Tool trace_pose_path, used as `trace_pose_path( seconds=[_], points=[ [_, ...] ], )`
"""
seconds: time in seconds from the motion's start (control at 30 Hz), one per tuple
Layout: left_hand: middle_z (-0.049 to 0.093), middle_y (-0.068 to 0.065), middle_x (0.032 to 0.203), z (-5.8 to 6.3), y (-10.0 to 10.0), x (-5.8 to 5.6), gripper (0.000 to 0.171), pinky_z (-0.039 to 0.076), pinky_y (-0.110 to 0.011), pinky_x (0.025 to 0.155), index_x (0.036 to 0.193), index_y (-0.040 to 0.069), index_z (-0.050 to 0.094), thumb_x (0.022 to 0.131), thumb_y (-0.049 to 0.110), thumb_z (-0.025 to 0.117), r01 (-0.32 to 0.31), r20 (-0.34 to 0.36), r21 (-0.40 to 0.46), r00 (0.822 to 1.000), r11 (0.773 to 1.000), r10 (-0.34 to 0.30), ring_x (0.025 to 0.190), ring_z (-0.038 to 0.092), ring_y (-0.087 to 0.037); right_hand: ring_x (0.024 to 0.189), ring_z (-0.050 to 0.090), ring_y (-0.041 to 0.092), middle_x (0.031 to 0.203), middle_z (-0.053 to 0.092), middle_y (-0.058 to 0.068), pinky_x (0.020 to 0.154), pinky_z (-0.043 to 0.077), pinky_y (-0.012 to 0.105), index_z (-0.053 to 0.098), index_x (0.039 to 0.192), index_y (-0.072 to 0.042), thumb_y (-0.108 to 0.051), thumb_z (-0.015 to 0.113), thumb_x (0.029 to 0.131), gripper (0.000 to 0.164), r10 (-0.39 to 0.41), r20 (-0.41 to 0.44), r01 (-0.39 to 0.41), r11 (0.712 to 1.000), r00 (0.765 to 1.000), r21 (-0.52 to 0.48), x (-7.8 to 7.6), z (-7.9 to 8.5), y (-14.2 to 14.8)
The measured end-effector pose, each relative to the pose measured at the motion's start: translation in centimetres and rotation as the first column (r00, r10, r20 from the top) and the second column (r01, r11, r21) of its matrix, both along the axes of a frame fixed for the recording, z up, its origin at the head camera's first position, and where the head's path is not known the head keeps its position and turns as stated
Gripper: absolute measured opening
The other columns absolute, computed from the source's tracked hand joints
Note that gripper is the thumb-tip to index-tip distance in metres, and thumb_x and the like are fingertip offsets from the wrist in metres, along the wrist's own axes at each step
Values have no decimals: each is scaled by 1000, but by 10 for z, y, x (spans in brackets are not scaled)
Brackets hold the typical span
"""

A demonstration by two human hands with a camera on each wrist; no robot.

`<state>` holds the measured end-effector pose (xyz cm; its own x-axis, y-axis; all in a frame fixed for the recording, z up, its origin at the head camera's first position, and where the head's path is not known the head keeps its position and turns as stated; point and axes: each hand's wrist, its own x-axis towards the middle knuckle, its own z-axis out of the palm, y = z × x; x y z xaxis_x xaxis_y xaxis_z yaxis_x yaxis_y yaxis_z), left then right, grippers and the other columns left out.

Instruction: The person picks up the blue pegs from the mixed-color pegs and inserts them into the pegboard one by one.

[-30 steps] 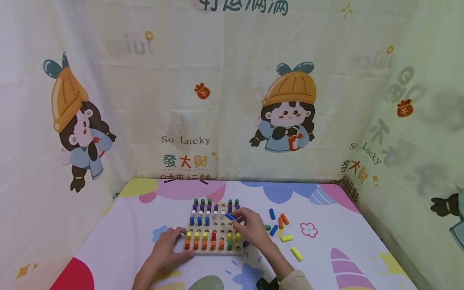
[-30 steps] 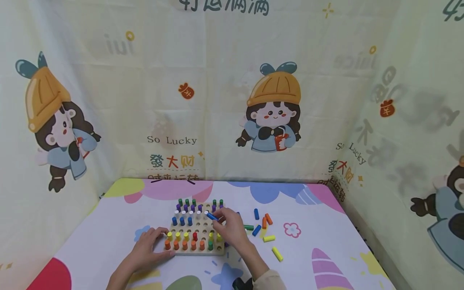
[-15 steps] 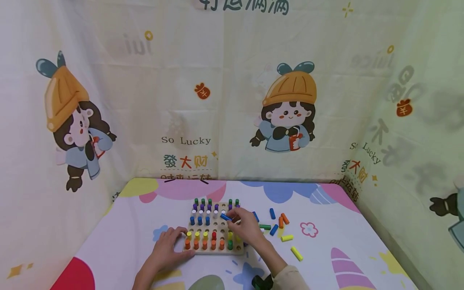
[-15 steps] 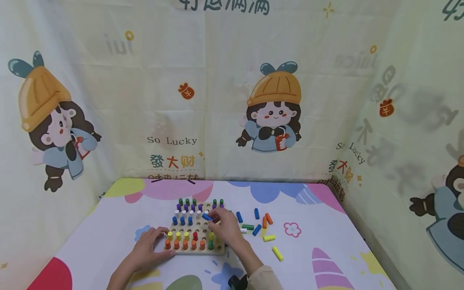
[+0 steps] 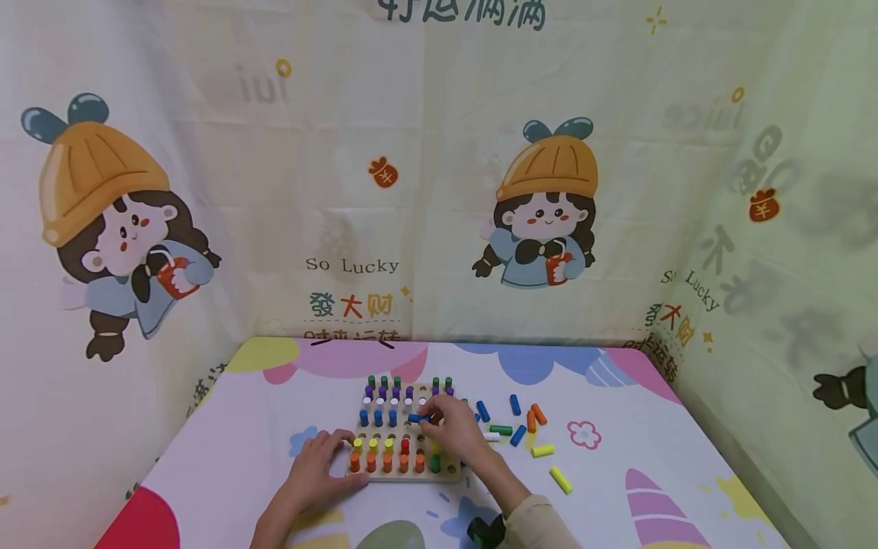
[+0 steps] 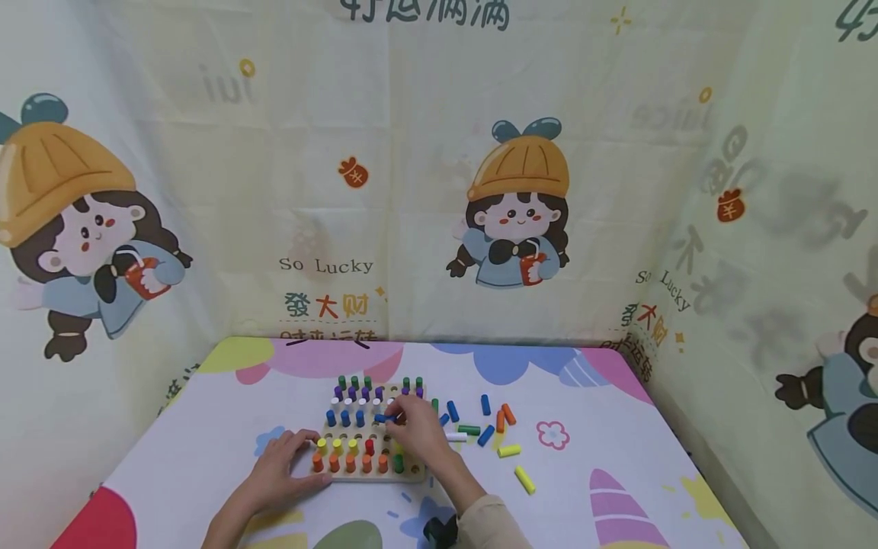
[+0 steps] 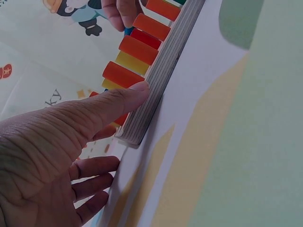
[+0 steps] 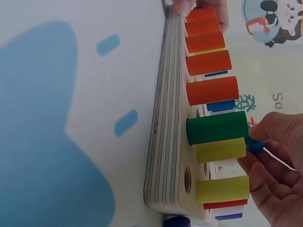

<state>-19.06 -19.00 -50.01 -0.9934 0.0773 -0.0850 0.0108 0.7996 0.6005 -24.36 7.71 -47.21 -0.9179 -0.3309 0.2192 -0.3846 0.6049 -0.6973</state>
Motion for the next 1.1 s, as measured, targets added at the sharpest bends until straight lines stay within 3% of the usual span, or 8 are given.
trace_pose_path(
  seconds=[0.7,1.1],
  points=[
    [56,-7,118,-3,0,0,69,45,-61,95,126,21,61,72,56,88,4,-8,-4,1000,1000,-4,108,47,-30,78,57,10,91,65,-3,71,53,22,71,99,-10,-10,76,92,9,13,87,-23,993,996,113,-7,-1,-14],
    [57,-7,117,-2,0,0,69,45,-60,94,126,20,61,73,55,88,9,-22,-13,1000,1000,-9,106,47,-30,80,56,11,92,65,-4,71,53,24,72,105,-12,-13,77,92,14,-49,83,40,993,995,114,-14,0,-24]
  ],
)
